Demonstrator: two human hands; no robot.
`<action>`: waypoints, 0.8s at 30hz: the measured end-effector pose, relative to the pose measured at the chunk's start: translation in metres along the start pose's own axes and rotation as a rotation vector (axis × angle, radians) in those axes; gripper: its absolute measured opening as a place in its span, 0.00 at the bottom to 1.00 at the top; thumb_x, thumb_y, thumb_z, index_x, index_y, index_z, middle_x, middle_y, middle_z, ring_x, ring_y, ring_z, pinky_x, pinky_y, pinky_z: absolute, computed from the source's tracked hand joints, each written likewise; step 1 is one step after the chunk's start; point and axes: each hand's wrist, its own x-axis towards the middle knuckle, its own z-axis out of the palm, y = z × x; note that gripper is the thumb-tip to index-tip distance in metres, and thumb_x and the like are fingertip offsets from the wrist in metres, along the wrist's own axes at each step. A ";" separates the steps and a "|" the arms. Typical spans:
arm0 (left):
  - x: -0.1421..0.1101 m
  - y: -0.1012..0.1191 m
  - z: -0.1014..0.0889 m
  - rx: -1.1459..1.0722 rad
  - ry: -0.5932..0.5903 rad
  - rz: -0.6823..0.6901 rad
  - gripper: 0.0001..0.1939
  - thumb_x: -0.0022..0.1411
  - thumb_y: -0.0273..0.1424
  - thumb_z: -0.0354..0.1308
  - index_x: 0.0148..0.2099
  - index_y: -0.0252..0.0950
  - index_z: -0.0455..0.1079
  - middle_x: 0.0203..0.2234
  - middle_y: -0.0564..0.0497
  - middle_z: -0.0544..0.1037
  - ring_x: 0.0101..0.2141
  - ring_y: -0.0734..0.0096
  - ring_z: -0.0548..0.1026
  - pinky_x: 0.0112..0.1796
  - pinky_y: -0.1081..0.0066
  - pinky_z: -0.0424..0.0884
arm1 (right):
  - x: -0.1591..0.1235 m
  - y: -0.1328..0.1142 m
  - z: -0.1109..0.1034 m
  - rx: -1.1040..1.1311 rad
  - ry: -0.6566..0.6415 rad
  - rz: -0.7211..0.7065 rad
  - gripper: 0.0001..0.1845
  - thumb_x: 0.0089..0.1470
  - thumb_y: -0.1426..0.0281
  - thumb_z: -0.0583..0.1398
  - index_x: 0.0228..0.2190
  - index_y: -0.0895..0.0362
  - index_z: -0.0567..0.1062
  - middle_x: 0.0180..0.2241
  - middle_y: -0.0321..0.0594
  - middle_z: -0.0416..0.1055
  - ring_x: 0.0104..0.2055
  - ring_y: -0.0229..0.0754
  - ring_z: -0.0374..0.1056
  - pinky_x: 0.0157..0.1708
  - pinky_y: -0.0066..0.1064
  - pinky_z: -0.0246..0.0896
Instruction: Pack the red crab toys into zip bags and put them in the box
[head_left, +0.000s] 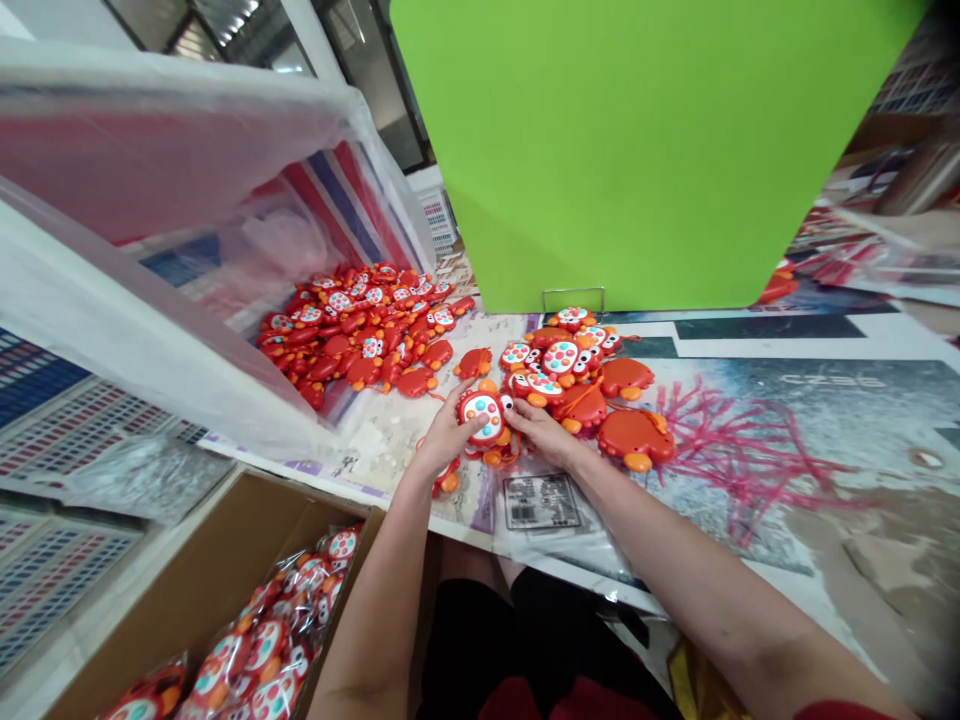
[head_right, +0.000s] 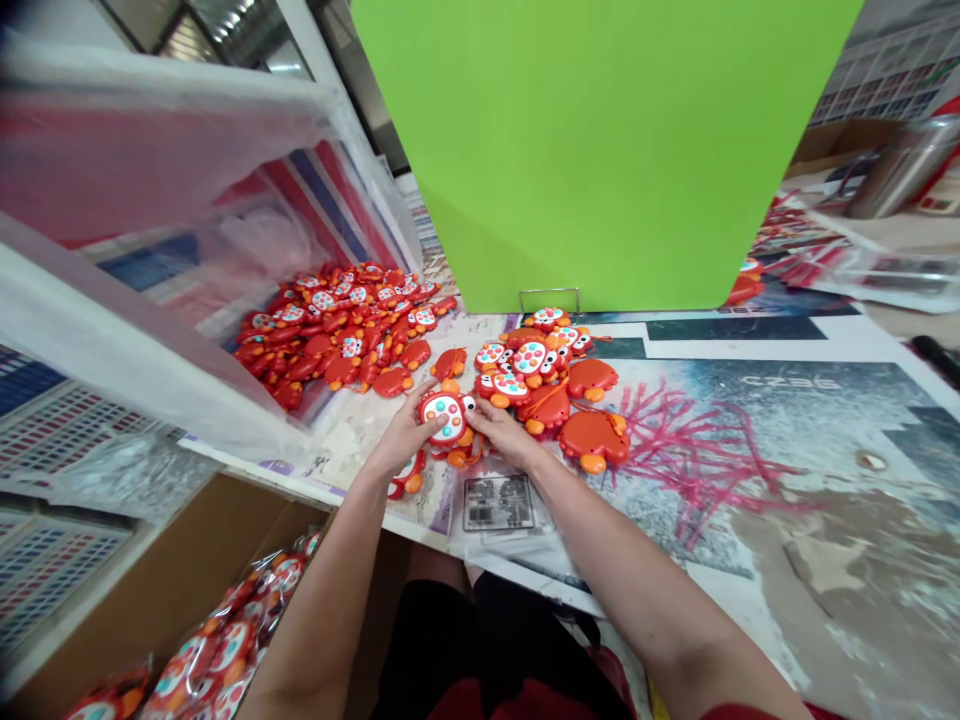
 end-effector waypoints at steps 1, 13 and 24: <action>0.000 -0.001 -0.002 -0.003 -0.011 -0.007 0.42 0.53 0.38 0.68 0.66 0.37 0.58 0.56 0.40 0.73 0.48 0.59 0.76 0.49 0.60 0.75 | 0.000 0.000 0.000 -0.008 0.000 0.004 0.27 0.52 0.49 0.65 0.46 0.53 0.70 0.20 0.28 0.69 0.15 0.32 0.62 0.13 0.22 0.48; 0.022 -0.020 0.006 -0.014 0.289 -0.008 0.24 0.57 0.42 0.62 0.51 0.34 0.70 0.44 0.46 0.78 0.40 0.65 0.77 0.41 0.68 0.74 | -0.001 -0.001 0.003 0.049 -0.018 0.045 0.24 0.47 0.60 0.71 0.44 0.55 0.74 0.28 0.32 0.76 0.23 0.32 0.71 0.21 0.21 0.65; 0.061 -0.027 0.010 -0.110 0.195 -0.067 0.24 0.53 0.44 0.66 0.47 0.35 0.68 0.34 0.51 0.77 0.31 0.73 0.74 0.33 0.73 0.71 | 0.003 -0.007 0.002 0.137 0.041 0.072 0.22 0.48 0.60 0.71 0.41 0.56 0.74 0.32 0.38 0.79 0.25 0.36 0.74 0.24 0.25 0.73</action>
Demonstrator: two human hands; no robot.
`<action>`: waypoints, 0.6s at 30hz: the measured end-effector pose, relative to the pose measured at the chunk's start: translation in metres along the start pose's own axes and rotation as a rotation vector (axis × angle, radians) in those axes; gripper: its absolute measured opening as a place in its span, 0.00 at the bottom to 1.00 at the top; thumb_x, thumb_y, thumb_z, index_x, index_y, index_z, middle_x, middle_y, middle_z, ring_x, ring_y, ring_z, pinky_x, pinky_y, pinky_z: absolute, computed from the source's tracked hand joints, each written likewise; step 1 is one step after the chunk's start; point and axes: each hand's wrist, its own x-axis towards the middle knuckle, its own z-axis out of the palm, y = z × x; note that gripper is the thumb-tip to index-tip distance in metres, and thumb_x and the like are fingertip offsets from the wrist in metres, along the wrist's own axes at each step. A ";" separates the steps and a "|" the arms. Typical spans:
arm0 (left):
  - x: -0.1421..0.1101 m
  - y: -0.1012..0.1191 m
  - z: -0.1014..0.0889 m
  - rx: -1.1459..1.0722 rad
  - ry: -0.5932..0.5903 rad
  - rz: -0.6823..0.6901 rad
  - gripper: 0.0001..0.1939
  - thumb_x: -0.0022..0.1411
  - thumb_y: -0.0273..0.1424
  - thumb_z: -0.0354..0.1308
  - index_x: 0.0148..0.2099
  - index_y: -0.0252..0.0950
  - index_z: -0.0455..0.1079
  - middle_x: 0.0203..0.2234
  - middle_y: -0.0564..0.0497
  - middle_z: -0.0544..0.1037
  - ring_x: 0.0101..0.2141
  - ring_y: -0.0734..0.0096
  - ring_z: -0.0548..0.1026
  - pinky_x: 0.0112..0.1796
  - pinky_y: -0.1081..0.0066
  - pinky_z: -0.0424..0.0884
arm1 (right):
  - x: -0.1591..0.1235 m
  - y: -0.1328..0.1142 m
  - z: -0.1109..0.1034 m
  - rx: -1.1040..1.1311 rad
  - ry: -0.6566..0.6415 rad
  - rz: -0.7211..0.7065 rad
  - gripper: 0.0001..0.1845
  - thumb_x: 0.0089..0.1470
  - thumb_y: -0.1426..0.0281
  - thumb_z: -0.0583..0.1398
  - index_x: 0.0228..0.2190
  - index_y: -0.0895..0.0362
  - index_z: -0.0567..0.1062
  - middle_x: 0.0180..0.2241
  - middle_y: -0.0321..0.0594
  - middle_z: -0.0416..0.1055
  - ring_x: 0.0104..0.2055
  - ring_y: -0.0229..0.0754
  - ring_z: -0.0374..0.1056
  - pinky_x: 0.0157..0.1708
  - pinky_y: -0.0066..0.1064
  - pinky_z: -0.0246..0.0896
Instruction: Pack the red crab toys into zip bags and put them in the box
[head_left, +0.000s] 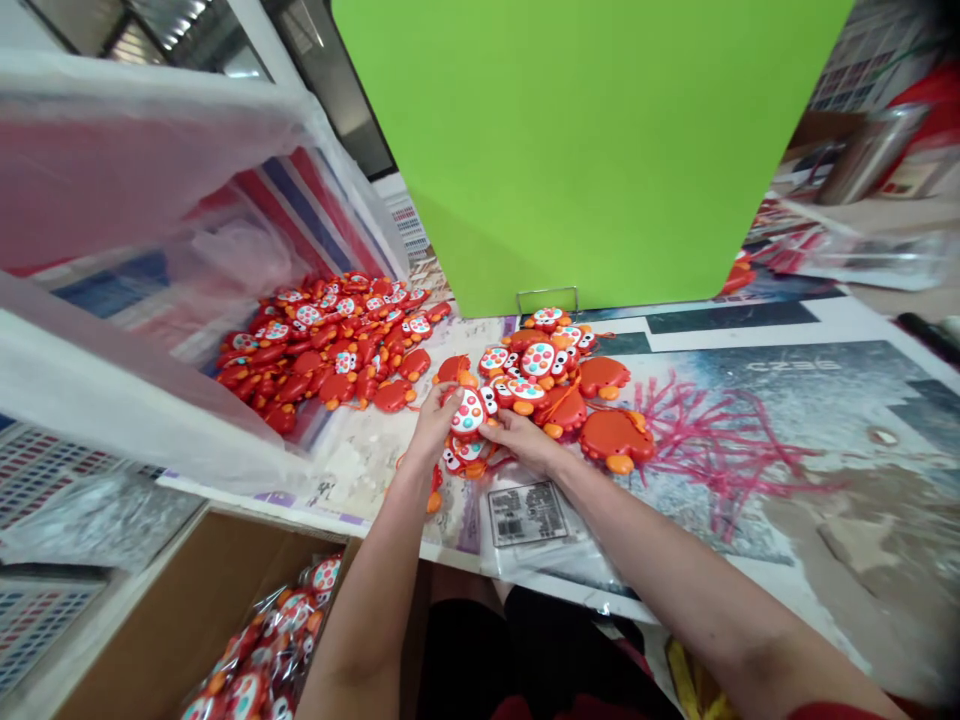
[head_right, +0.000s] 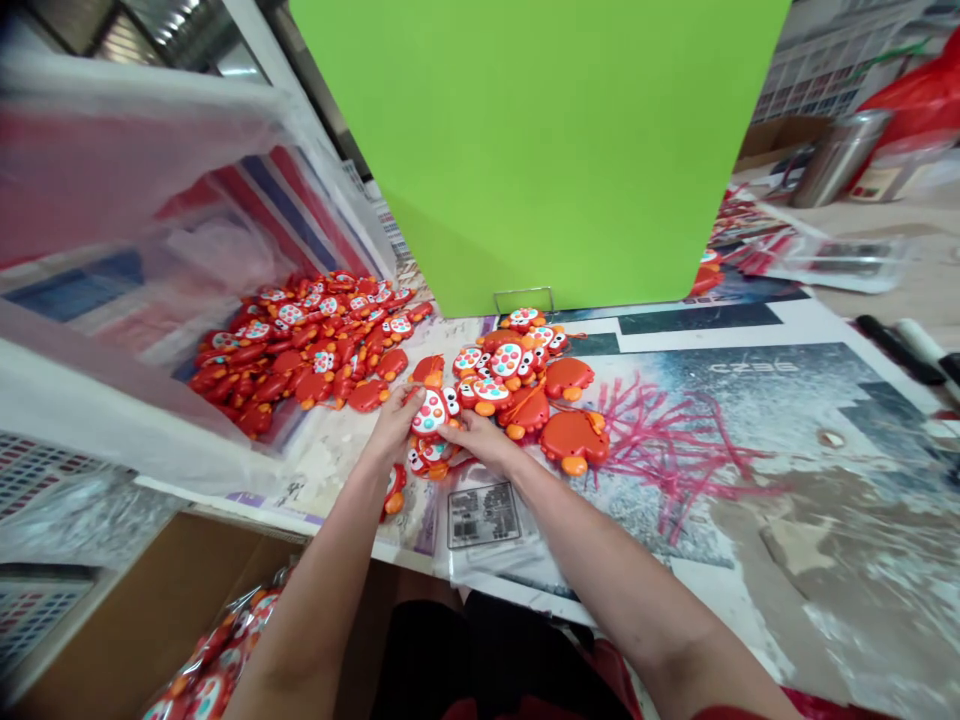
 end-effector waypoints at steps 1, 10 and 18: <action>-0.002 0.000 0.001 -0.019 -0.017 -0.027 0.25 0.52 0.43 0.67 0.47 0.35 0.67 0.32 0.52 0.76 0.29 0.74 0.74 0.32 0.73 0.71 | 0.002 0.000 0.000 -0.009 0.033 -0.008 0.20 0.48 0.60 0.71 0.40 0.56 0.74 0.30 0.37 0.79 0.24 0.35 0.74 0.24 0.25 0.72; -0.003 0.009 0.001 0.059 -0.079 -0.012 0.26 0.45 0.40 0.70 0.45 0.35 0.72 0.33 0.52 0.79 0.29 0.72 0.74 0.32 0.73 0.70 | 0.001 -0.003 0.004 -0.108 0.152 -0.075 0.18 0.48 0.65 0.71 0.37 0.57 0.72 0.22 0.31 0.75 0.19 0.33 0.68 0.20 0.23 0.68; 0.062 -0.002 -0.006 0.389 0.050 0.183 0.21 0.64 0.44 0.56 0.50 0.32 0.73 0.47 0.40 0.79 0.48 0.57 0.77 0.52 0.59 0.70 | 0.004 -0.009 0.004 0.014 0.153 0.011 0.12 0.54 0.64 0.68 0.35 0.58 0.74 0.25 0.36 0.77 0.22 0.34 0.72 0.22 0.23 0.71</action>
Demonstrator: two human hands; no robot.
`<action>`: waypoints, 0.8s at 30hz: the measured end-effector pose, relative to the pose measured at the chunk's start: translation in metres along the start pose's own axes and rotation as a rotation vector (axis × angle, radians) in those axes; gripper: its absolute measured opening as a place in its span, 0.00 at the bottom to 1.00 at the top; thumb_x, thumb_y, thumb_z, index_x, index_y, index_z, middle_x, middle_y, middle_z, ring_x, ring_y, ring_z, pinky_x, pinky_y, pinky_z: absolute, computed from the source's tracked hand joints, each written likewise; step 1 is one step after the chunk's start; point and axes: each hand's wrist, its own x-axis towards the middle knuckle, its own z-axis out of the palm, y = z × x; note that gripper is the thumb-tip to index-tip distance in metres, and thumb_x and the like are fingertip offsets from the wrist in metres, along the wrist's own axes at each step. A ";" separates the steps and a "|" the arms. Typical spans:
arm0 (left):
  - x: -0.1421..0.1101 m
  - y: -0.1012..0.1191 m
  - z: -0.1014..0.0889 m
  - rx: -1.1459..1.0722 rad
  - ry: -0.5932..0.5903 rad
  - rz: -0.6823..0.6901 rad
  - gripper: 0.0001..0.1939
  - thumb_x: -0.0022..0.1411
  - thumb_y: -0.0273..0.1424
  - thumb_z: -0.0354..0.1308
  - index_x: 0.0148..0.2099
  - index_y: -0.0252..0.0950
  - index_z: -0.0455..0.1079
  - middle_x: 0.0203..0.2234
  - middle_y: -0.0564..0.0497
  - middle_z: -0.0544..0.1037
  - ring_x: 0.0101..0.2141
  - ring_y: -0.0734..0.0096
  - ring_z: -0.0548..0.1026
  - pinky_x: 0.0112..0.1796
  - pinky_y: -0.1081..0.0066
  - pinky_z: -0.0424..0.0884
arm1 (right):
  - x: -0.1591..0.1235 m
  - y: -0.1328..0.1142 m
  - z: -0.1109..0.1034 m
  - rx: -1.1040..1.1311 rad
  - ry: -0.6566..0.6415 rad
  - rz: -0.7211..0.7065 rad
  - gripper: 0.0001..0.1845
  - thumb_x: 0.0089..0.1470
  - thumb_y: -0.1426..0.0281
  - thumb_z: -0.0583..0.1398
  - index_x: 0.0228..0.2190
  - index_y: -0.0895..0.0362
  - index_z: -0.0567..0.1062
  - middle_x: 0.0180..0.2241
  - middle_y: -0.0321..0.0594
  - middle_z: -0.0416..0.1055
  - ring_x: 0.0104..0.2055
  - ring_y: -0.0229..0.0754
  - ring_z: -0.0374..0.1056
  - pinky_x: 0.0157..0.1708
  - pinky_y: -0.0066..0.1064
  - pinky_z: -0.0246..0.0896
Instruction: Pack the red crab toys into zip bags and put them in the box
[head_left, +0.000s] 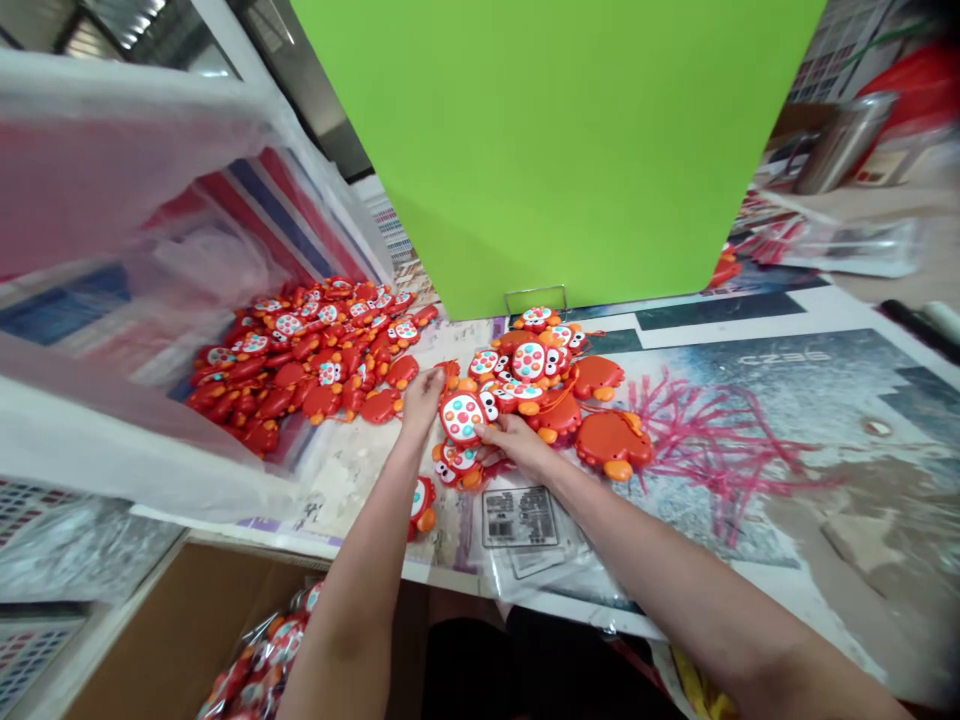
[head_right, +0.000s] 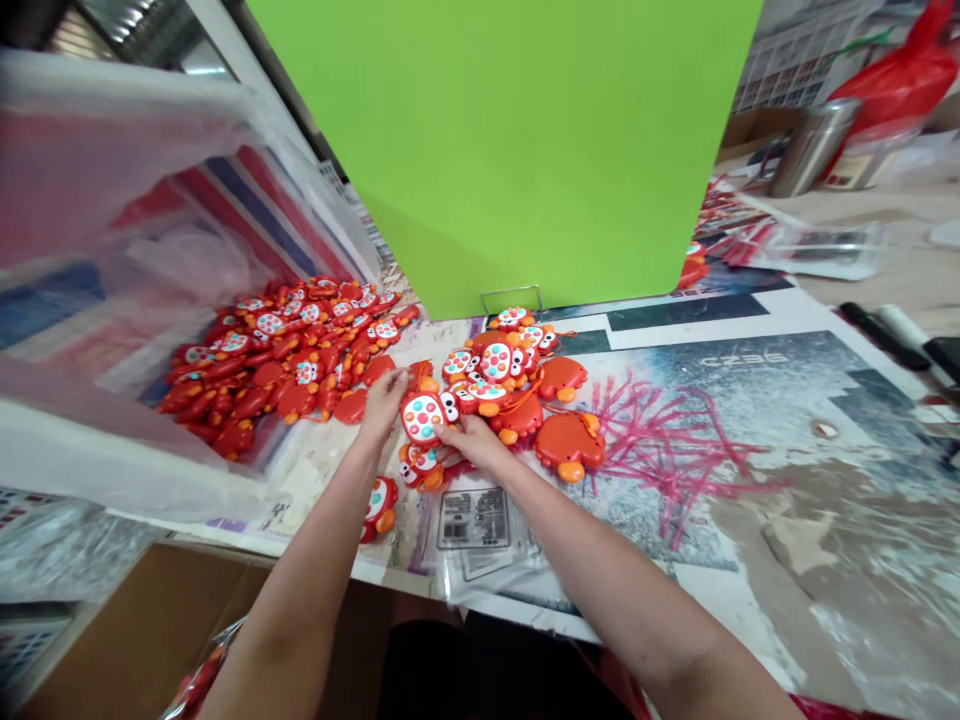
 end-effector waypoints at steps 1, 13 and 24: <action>0.011 -0.004 0.002 0.104 0.018 0.030 0.21 0.63 0.40 0.58 0.52 0.32 0.73 0.51 0.39 0.78 0.53 0.56 0.74 0.56 0.58 0.67 | 0.001 0.000 0.000 0.007 0.002 -0.007 0.12 0.53 0.64 0.68 0.36 0.58 0.74 0.26 0.37 0.78 0.22 0.34 0.72 0.22 0.22 0.71; 0.045 -0.028 0.012 0.470 -0.032 0.057 0.22 0.58 0.24 0.57 0.56 0.34 0.69 0.51 0.39 0.77 0.54 0.53 0.73 0.56 0.56 0.65 | 0.005 -0.001 -0.008 0.142 -0.031 -0.007 0.16 0.52 0.58 0.68 0.32 0.59 0.75 0.32 0.39 0.77 0.26 0.35 0.75 0.20 0.22 0.70; -0.023 0.035 -0.031 -0.013 -0.147 0.145 0.25 0.60 0.39 0.60 0.57 0.37 0.69 0.53 0.44 0.75 0.50 0.60 0.75 0.52 0.61 0.71 | 0.000 0.001 -0.006 0.096 -0.096 -0.071 0.20 0.58 0.58 0.64 0.48 0.55 0.73 0.42 0.42 0.78 0.31 0.36 0.76 0.25 0.24 0.73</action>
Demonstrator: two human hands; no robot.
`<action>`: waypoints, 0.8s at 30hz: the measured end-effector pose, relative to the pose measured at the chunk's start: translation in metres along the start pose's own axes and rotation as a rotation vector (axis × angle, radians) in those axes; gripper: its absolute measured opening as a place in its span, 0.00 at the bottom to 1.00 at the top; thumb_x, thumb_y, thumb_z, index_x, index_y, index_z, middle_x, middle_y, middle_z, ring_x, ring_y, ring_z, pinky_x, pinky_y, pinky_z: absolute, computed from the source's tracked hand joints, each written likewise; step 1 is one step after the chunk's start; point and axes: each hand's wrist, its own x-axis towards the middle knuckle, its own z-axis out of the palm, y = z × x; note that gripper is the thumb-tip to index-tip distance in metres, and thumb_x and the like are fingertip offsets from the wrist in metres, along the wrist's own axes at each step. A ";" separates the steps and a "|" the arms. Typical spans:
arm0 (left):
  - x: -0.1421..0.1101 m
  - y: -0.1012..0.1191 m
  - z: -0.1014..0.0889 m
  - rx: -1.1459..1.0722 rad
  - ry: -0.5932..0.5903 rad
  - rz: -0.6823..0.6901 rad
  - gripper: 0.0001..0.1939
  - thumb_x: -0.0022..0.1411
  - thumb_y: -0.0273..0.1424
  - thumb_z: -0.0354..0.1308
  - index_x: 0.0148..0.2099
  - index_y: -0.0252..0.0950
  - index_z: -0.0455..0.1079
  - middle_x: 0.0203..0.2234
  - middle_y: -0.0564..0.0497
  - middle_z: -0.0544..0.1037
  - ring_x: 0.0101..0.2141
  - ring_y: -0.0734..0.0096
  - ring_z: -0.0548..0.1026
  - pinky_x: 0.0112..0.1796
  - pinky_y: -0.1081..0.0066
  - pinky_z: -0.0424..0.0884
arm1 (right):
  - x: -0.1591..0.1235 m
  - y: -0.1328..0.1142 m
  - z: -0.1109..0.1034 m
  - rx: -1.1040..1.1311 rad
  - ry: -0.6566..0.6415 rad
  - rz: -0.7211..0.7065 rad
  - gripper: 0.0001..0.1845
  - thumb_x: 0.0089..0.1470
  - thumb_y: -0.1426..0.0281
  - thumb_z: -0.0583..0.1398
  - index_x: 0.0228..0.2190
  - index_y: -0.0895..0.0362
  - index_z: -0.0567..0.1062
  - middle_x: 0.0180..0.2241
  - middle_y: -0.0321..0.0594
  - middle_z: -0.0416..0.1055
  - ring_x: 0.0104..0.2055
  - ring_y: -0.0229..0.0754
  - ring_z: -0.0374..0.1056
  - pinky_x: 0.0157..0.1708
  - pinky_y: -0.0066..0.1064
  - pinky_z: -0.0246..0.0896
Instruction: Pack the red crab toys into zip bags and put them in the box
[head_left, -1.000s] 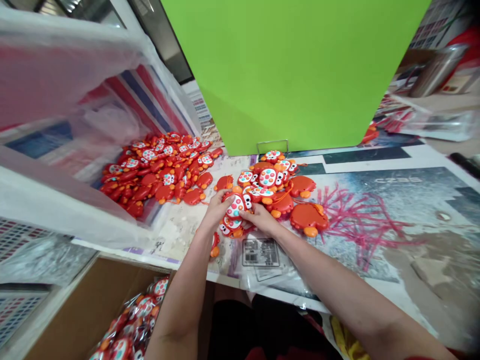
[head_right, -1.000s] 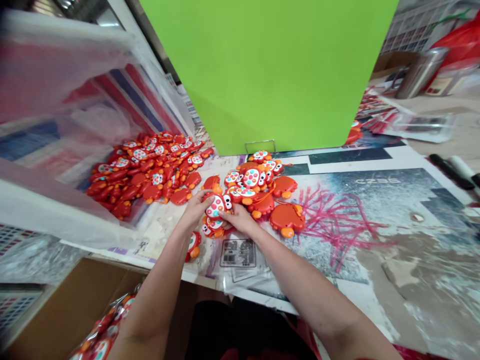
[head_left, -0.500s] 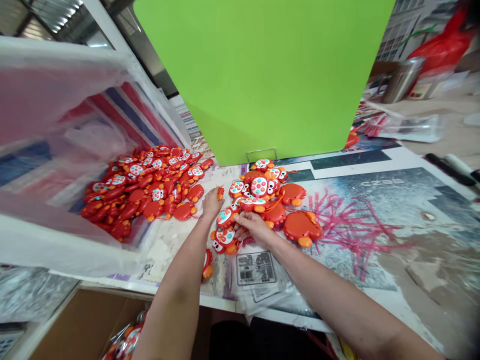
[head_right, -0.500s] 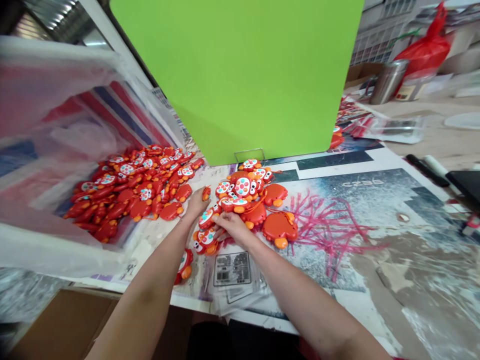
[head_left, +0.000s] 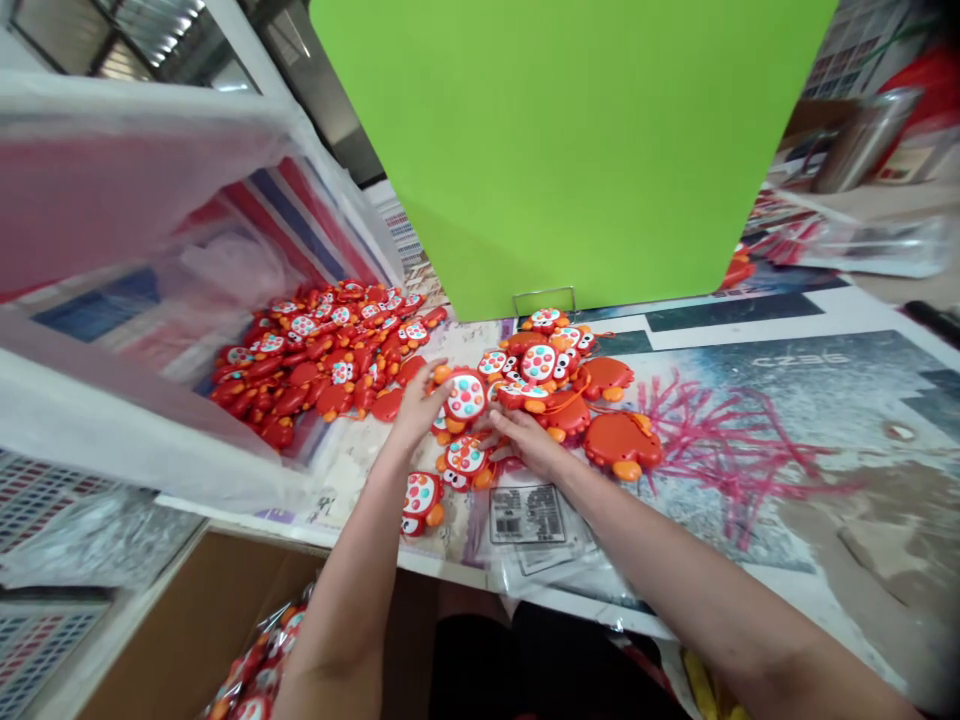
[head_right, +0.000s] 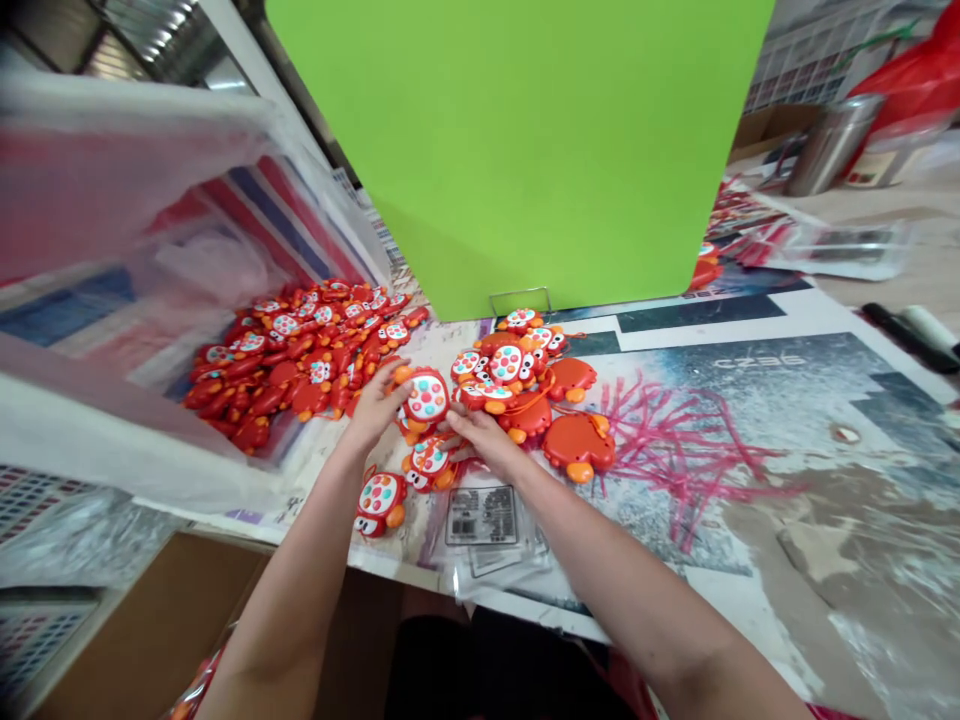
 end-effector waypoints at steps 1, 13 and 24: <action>-0.006 0.006 0.001 0.031 -0.091 -0.012 0.24 0.60 0.38 0.60 0.57 0.37 0.70 0.53 0.44 0.76 0.51 0.59 0.75 0.53 0.61 0.71 | 0.000 0.001 -0.001 0.008 -0.007 -0.003 0.20 0.58 0.57 0.63 0.47 0.55 0.74 0.40 0.42 0.78 0.31 0.37 0.75 0.24 0.24 0.73; -0.027 0.034 0.024 0.213 -0.301 0.017 0.23 0.66 0.40 0.54 0.59 0.37 0.70 0.56 0.46 0.75 0.57 0.59 0.72 0.58 0.63 0.66 | -0.002 0.005 0.000 0.032 0.047 0.022 0.20 0.54 0.62 0.66 0.46 0.56 0.74 0.40 0.43 0.79 0.34 0.43 0.77 0.23 0.29 0.75; -0.035 0.020 0.030 0.460 -0.311 -0.020 0.49 0.43 0.35 0.73 0.67 0.38 0.61 0.60 0.40 0.69 0.60 0.45 0.66 0.60 0.53 0.64 | 0.003 0.007 -0.004 0.076 0.009 -0.008 0.22 0.60 0.55 0.60 0.50 0.54 0.72 0.44 0.44 0.78 0.35 0.41 0.76 0.30 0.33 0.77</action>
